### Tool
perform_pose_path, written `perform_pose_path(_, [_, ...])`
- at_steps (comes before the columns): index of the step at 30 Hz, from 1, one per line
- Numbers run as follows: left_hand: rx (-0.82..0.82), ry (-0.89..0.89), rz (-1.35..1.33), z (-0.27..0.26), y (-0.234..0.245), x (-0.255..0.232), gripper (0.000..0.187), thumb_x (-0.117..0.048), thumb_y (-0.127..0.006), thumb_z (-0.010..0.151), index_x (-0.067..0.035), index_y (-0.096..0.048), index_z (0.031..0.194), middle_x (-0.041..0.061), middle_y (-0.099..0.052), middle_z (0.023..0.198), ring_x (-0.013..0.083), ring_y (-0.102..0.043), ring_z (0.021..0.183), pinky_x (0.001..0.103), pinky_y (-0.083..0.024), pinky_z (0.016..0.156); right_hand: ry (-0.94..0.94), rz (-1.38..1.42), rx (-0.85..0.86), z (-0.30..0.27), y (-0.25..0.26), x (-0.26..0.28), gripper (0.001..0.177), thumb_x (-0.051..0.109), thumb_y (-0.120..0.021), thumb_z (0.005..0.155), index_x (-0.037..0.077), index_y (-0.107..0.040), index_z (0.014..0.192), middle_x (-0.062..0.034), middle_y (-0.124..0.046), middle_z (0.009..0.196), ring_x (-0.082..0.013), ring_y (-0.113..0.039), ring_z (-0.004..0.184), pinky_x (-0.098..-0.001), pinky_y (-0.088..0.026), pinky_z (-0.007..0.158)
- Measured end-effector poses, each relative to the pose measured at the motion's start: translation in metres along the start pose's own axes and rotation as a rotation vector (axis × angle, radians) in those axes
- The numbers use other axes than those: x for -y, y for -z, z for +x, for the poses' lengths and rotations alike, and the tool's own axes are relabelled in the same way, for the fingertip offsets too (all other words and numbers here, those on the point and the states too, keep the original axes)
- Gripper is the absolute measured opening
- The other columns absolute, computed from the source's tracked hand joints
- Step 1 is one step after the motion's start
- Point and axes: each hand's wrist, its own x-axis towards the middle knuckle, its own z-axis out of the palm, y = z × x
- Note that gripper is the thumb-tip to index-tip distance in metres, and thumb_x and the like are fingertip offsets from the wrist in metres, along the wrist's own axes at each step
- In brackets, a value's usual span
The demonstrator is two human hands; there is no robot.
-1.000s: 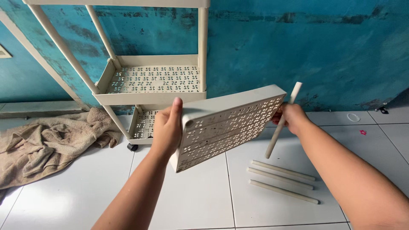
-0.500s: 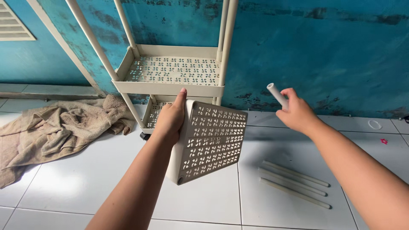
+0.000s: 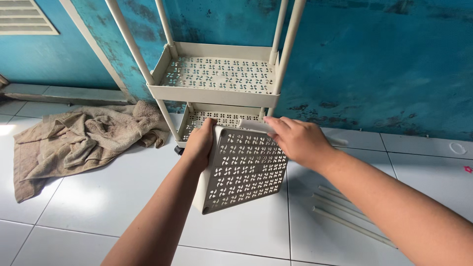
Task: The person assembles a white plastic rolling cart by inserting vertical poles into perforated shelves and securing each shelf onto the frame. They align and press the components together to complete the cart.
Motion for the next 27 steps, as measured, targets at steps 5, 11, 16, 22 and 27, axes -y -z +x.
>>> perform_pose_path(5, [-0.021, 0.015, -0.01, 0.0, 0.002, 0.0, 0.046, -0.039, -0.058, 0.088, 0.005, -0.068, 0.099, 0.019, -0.071, 0.088, 0.0264, -0.068, 0.072, 0.039, -0.055, 0.067, -0.052, -0.054, 0.058, 0.009, -0.018, 0.033, 0.028, 0.029, -0.069, 0.093, 0.004, -0.063, 0.105, -0.0132, -0.072, 0.084, -0.0309, -0.072, 0.071, -0.041, -0.057, 0.056])
perform_pose_path(11, [-0.08, -0.033, 0.09, 0.001, 0.0, 0.001, 0.055, -0.04, -0.054, 0.091, 0.012, -0.069, 0.102, 0.022, -0.074, 0.093, 0.0262, -0.071, 0.078, 0.038, -0.057, 0.072, -0.076, -0.152, 0.092, 0.016, -0.021, 0.045, 0.029, 0.032, -0.065, 0.098, 0.006, -0.059, 0.089, -0.0118, -0.066, 0.067, -0.0306, -0.07, 0.058, -0.0415, -0.055, 0.049])
perform_pose_path(16, [-0.115, -0.165, 0.244, -0.003, -0.004, -0.003, 0.058, -0.038, -0.051, 0.094, 0.017, -0.069, 0.094, 0.025, -0.074, 0.087, 0.0285, -0.071, 0.079, 0.04, -0.056, 0.074, 0.044, -0.44, 0.051, 0.026, -0.004, 0.058, 0.031, 0.034, -0.066, 0.095, 0.004, -0.062, 0.087, -0.0088, -0.064, 0.064, -0.0236, -0.067, 0.053, -0.0349, -0.055, 0.046])
perform_pose_path(22, [-0.131, -0.278, 0.527, -0.014, -0.009, -0.015, 0.054, -0.04, -0.047, 0.097, 0.007, -0.072, 0.1, 0.026, -0.076, 0.089, 0.0311, -0.076, 0.084, 0.039, -0.055, 0.082, 0.059, -0.706, 0.074, 0.03, 0.016, 0.081, 0.04, 0.04, -0.064, 0.096, 0.0, -0.07, 0.094, -0.0036, -0.064, 0.06, -0.0143, -0.064, 0.046, -0.0274, -0.054, 0.04])
perform_pose_path(27, [-0.098, -0.342, 0.773, -0.023, -0.004, -0.029, 0.064, -0.048, -0.041, 0.103, 0.008, -0.072, 0.096, 0.028, -0.074, 0.088, 0.0388, -0.073, 0.087, 0.042, -0.052, 0.087, 0.061, -0.686, 0.084, 0.033, 0.02, 0.082, 0.04, 0.039, -0.063, 0.096, 0.0, -0.069, 0.088, -0.0037, -0.064, 0.059, -0.0151, -0.065, 0.045, -0.0276, -0.054, 0.039])
